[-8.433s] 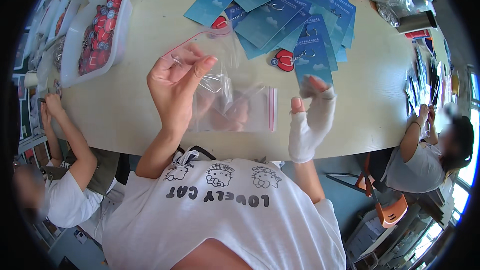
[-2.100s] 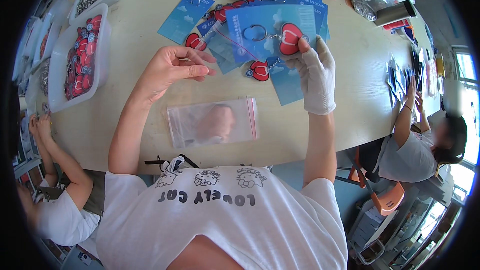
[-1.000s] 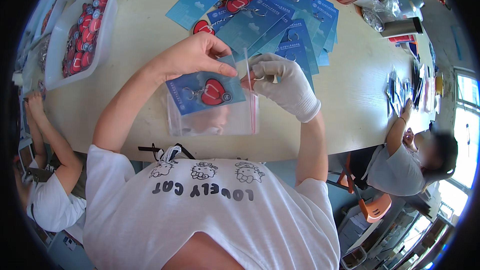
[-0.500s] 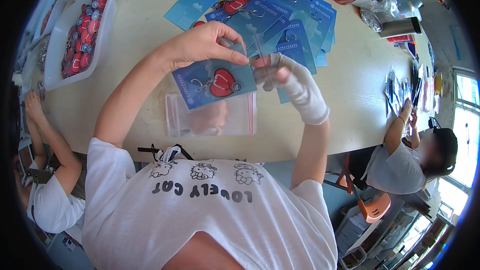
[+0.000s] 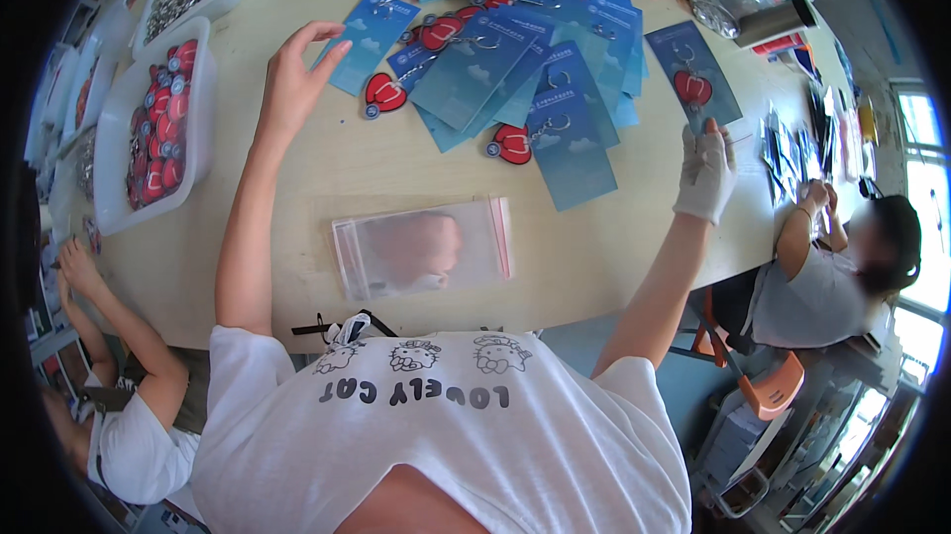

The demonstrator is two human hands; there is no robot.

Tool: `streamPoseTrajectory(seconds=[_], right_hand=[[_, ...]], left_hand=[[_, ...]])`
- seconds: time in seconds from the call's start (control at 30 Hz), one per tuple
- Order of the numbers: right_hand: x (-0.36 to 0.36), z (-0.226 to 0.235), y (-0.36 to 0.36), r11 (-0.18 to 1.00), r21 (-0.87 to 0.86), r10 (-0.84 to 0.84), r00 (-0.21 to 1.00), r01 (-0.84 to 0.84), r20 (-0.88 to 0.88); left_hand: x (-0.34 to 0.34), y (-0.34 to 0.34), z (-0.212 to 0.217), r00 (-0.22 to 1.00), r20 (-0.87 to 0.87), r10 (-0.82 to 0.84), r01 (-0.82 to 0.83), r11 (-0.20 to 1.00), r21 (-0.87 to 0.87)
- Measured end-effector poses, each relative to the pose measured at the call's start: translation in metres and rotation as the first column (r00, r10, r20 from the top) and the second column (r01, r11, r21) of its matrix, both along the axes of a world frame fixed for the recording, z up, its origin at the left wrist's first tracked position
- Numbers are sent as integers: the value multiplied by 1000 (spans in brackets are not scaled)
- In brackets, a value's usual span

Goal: The person repeatedly picks up heart-shaped keychains attached to blue cards and places them into clear plastic zip-lock bags. The person handles the items one at a time, opening the bags and inserting the keychains before setting the bags down on the table.

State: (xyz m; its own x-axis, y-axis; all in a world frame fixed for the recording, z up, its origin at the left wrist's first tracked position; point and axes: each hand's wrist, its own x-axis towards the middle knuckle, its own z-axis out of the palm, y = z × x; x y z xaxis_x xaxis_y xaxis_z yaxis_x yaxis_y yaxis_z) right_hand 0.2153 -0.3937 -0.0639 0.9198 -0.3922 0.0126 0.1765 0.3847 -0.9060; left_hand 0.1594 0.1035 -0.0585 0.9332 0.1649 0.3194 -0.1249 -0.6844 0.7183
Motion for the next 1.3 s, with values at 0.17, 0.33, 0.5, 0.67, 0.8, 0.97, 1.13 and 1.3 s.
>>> streamPoseTrajectory(seconds=[0.17, 0.33, 0.5, 0.67, 0.8, 0.97, 1.13, 1.3], right_hand=[[35, -18, 0, 989, -137, 29, 991, -47, -130], [-4, 17, 12, -323, -946, -516, 836, 14, 188], [-30, 66, 149, 304, -919, 241, 954, -250, -180], [2, 37, 228, -68, -996, 215, 973, -65, -78], [12, 31, 229, 91, -967, 256, 944, -239, -209], [21, 35, 231, 324, -869, 332, 905, -374, -266], [19, 50, 225, 677, -653, 475, 879, -339, 35], [15, 91, 220, 717, -569, 557, 822, -403, 119]], left_hand=[[34, 3, -43, 982, 123, 145, -186, 863, 470], [34, -29, -11, 961, 276, 15, -105, 943, 315], [15, -71, 6, 970, -64, -234, 243, 932, 269], [5, -86, -16, 975, -15, -223, 213, 905, 369], [9, -90, -27, 973, 72, -219, 180, 914, 363], [6, -91, -28, 963, 159, -219, 163, 938, 305], [16, -84, 3, 829, 559, 0, 87, 988, -129], [25, -65, 43, 938, 254, -237, 344, 740, -578]])
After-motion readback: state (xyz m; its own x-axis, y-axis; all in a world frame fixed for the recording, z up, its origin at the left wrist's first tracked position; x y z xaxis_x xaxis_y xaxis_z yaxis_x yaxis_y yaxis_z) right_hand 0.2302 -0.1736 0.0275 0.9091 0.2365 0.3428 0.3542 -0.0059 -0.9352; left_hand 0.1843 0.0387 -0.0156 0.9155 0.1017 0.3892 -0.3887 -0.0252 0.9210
